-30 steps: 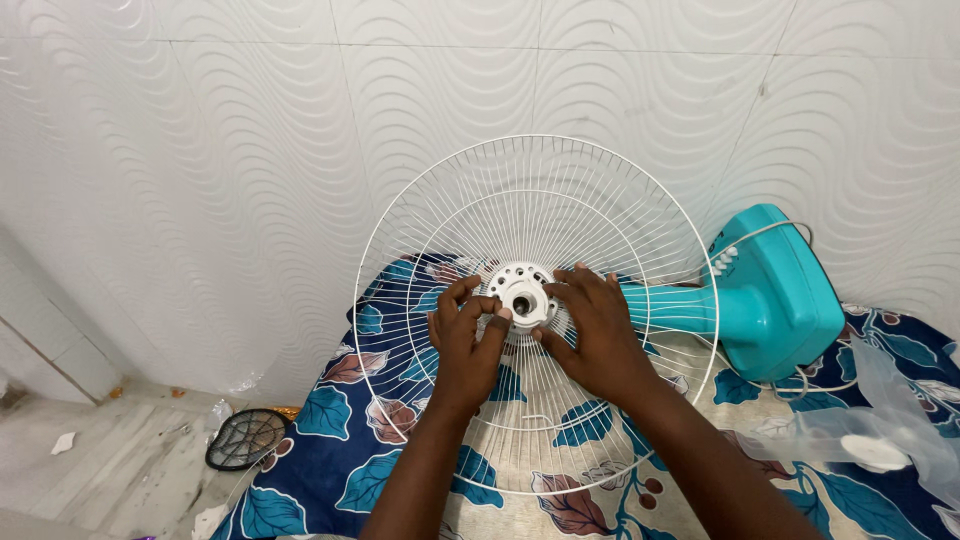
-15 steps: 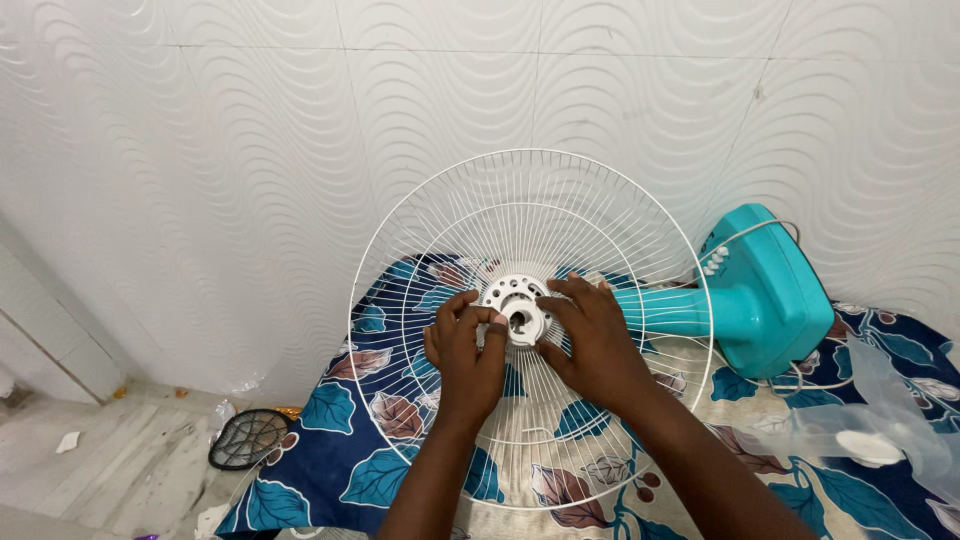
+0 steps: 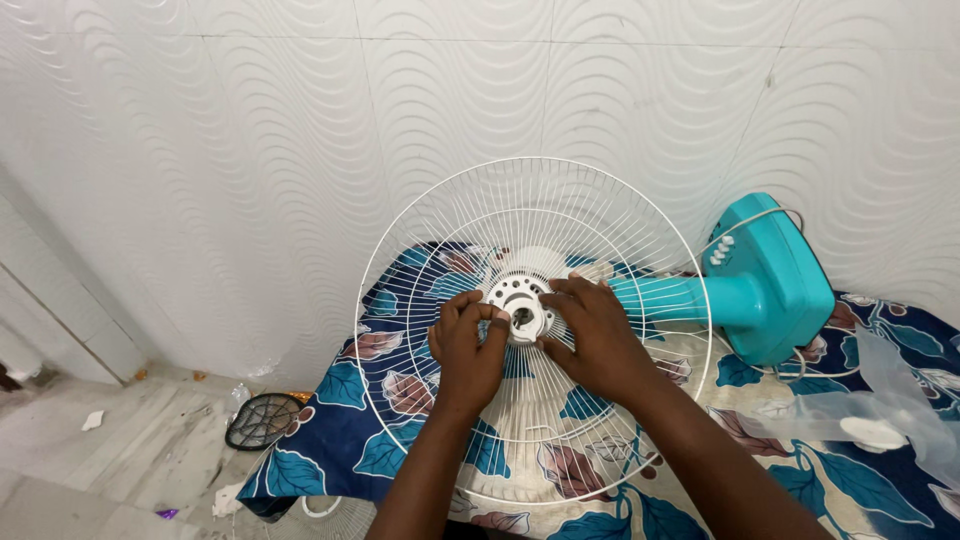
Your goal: The person disassembles a teal electric fan by hand, removing the front grille, fan blades, and central hub components. They place each part on the table and use a yellow screwdriver to loosen a screw on the motor housing.
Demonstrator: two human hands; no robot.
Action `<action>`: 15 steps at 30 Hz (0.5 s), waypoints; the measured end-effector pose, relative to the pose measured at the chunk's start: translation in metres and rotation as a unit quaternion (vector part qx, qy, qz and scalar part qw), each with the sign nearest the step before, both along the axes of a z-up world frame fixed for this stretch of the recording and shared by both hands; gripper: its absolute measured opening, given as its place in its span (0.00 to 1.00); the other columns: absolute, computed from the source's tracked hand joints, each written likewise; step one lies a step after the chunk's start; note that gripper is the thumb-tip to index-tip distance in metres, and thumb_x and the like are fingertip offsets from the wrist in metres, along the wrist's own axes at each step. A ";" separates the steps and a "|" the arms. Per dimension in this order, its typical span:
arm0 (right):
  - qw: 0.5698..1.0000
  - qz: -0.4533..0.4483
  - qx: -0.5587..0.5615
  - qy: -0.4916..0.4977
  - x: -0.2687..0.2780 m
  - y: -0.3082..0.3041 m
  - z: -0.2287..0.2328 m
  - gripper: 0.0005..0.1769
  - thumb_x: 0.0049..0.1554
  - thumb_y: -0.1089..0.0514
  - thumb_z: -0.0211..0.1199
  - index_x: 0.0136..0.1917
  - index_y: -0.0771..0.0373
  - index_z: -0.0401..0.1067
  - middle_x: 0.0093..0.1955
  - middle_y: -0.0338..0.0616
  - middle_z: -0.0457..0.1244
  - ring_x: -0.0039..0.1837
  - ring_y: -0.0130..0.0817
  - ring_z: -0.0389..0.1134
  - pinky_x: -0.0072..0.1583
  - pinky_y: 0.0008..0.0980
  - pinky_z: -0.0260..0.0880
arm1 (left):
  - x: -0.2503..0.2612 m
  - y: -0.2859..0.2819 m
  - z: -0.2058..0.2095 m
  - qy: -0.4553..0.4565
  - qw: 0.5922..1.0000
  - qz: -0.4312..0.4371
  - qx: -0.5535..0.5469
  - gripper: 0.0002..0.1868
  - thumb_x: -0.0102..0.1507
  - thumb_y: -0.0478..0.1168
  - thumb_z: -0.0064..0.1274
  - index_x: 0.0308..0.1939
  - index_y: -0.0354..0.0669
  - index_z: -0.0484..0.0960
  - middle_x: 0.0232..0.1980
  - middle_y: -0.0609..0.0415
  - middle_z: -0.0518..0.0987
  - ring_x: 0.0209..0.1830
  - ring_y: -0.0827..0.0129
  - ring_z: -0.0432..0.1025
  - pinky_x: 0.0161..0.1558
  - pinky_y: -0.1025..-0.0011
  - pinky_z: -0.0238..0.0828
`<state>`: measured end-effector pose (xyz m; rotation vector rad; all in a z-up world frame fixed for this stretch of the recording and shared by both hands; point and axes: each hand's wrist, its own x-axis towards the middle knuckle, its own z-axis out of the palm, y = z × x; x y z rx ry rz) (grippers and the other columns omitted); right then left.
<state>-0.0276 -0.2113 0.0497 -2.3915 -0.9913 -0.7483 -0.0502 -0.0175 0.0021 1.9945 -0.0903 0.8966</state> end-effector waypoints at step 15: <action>1.000 -0.001 -0.011 0.027 -0.012 0.001 -0.006 0.34 0.48 0.49 0.75 0.65 0.60 0.70 0.72 0.50 0.59 0.77 0.51 0.54 0.75 0.57 0.47 | -0.012 -0.005 -0.003 0.059 0.998 0.015 0.004 0.11 0.66 0.50 0.53 0.43 0.48 0.82 0.65 0.51 0.70 0.73 0.58 0.58 0.73 0.37 0.21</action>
